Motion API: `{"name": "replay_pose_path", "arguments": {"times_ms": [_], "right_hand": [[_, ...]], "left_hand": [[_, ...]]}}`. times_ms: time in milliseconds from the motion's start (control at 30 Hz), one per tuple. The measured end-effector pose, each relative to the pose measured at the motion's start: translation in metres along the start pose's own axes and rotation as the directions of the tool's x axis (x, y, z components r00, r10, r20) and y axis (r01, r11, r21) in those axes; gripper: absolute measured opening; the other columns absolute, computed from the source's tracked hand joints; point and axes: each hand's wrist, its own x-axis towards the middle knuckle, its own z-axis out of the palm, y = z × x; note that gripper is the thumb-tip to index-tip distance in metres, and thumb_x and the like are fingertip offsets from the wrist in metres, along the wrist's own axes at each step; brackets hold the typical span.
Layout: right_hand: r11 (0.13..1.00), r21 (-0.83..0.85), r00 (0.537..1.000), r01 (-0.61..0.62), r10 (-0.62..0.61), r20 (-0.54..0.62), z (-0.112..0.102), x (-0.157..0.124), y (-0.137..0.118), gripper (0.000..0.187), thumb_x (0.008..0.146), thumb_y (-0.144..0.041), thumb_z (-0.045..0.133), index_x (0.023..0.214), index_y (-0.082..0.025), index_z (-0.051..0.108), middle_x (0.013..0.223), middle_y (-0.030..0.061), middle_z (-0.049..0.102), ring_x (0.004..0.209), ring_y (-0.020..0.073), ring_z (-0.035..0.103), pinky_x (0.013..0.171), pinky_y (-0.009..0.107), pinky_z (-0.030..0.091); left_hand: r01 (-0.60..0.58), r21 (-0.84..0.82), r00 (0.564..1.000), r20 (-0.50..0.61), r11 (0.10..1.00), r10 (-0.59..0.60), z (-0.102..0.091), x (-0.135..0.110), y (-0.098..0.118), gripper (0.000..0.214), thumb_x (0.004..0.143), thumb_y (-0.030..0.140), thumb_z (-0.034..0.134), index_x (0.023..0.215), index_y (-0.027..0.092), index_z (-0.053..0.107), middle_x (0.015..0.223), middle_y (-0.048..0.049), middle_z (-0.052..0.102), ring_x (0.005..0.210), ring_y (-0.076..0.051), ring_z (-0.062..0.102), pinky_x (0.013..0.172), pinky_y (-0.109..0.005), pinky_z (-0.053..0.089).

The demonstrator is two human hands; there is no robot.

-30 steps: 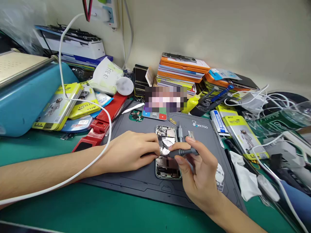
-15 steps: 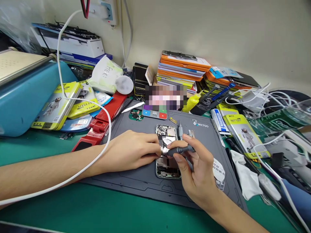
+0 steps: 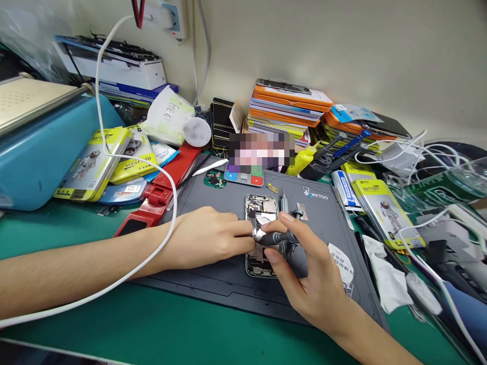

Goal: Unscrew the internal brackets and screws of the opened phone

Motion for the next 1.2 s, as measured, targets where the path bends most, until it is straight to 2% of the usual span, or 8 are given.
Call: {"name": "replay_pose_path", "arguments": {"times_ms": [100, 267, 433, 567, 700, 833, 1067, 1200], "right_hand": [[0.999, 0.029, 0.999, -0.028, 0.029, -0.015, 0.0, 0.0, -0.001, 0.08, 0.098, 0.004, 0.063, 0.167, -0.028, 0.038, 0.132, 0.0058, 0.073, 0.12, 0.0185, 0.071, 0.107, 0.034, 0.059], [0.984, 0.085, 0.987, -0.158, 0.158, -0.001, -0.003, -0.001, -0.002, 0.071, 0.102, 0.0, 0.056, 0.167, -0.025, 0.038, 0.149, 0.0098, 0.067, 0.135, 0.0212, 0.068, 0.117, 0.038, 0.054], [0.996, -0.079, 0.998, -0.044, 0.04, -0.051, -0.007, 0.005, 0.001, 0.07, 0.1, -0.006, 0.071, 0.162, -0.027, 0.047, 0.129, 0.0072, 0.076, 0.112, 0.0219, 0.072, 0.101, 0.037, 0.059], [0.992, -0.124, 0.999, 0.024, -0.019, 0.037, -0.014, 0.011, 0.001, 0.065, 0.105, -0.006, 0.058, 0.166, -0.02, 0.042, 0.136, 0.0134, 0.074, 0.117, 0.025, 0.071, 0.102, 0.041, 0.058], [0.979, -0.202, 1.0, 0.017, -0.013, 0.021, -0.018, 0.012, 0.0, 0.065, 0.103, -0.002, 0.058, 0.163, -0.023, 0.048, 0.126, 0.0112, 0.079, 0.103, 0.0241, 0.074, 0.091, 0.04, 0.061], [0.987, -0.145, 0.998, -0.063, 0.065, 0.008, -0.016, 0.01, 0.001, 0.066, 0.105, -0.004, 0.057, 0.165, -0.027, 0.044, 0.143, 0.0102, 0.075, 0.122, 0.0236, 0.074, 0.101, 0.038, 0.062], [0.996, -0.045, 0.997, -0.077, 0.077, 0.006, -0.013, 0.008, 0.004, 0.061, 0.107, -0.007, 0.055, 0.163, -0.029, 0.047, 0.139, 0.0085, 0.076, 0.112, 0.0223, 0.075, 0.099, 0.038, 0.06], [0.998, -0.045, 0.999, -0.034, 0.033, -0.01, -0.011, 0.01, 0.003, 0.058, 0.105, -0.012, 0.066, 0.159, -0.029, 0.052, 0.132, 0.0088, 0.076, 0.109, 0.023, 0.073, 0.095, 0.039, 0.061]], "left_hand": [[0.006, 0.006, 1.0, -0.005, 1.0, -0.006, 0.001, 0.0, 0.0, 0.021, 0.108, 0.013, 0.059, 0.116, 0.024, 0.074, 0.115, 0.0016, 0.078, 0.079, -0.019, 0.068, 0.049, -0.036, 0.031], [0.016, 0.017, 1.0, 0.001, 1.0, -0.016, 0.003, 0.0, -0.001, 0.02, 0.104, 0.011, 0.059, 0.111, 0.022, 0.074, 0.106, -0.001, 0.077, 0.077, -0.019, 0.068, 0.048, -0.034, 0.03], [0.005, 0.022, 1.0, 0.014, 1.0, -0.005, 0.004, -0.001, 0.0, 0.021, 0.101, 0.01, 0.062, 0.114, 0.021, 0.073, 0.112, -0.0014, 0.077, 0.082, -0.02, 0.071, 0.049, -0.032, 0.037], [0.03, -0.033, 1.0, 0.009, 0.999, -0.029, 0.003, 0.0, 0.0, 0.017, 0.103, 0.013, 0.062, 0.114, 0.021, 0.073, 0.109, -0.0022, 0.076, 0.083, -0.018, 0.072, 0.052, -0.029, 0.042], [0.048, -0.055, 0.999, 0.018, 0.997, -0.047, 0.002, 0.0, -0.001, 0.015, 0.103, 0.014, 0.063, 0.113, 0.021, 0.073, 0.107, -0.0026, 0.075, 0.082, -0.017, 0.072, 0.052, -0.028, 0.042], [-0.001, 0.028, 1.0, 0.027, 1.0, 0.001, 0.003, -0.001, 0.002, 0.019, 0.102, 0.008, 0.058, 0.11, 0.02, 0.07, 0.105, -0.0049, 0.074, 0.082, -0.019, 0.069, 0.048, -0.028, 0.038], [-0.05, 0.098, 0.998, 0.031, 0.994, 0.048, 0.002, -0.002, 0.007, 0.018, 0.105, 0.007, 0.055, 0.112, 0.019, 0.066, 0.104, -0.0065, 0.072, 0.081, -0.019, 0.066, 0.048, -0.028, 0.042], [-0.031, 0.077, 0.999, 0.039, 0.997, 0.028, 0.003, -0.002, 0.005, 0.016, 0.106, 0.009, 0.057, 0.111, 0.02, 0.067, 0.105, -0.0059, 0.072, 0.083, -0.02, 0.067, 0.05, -0.026, 0.043]]}}
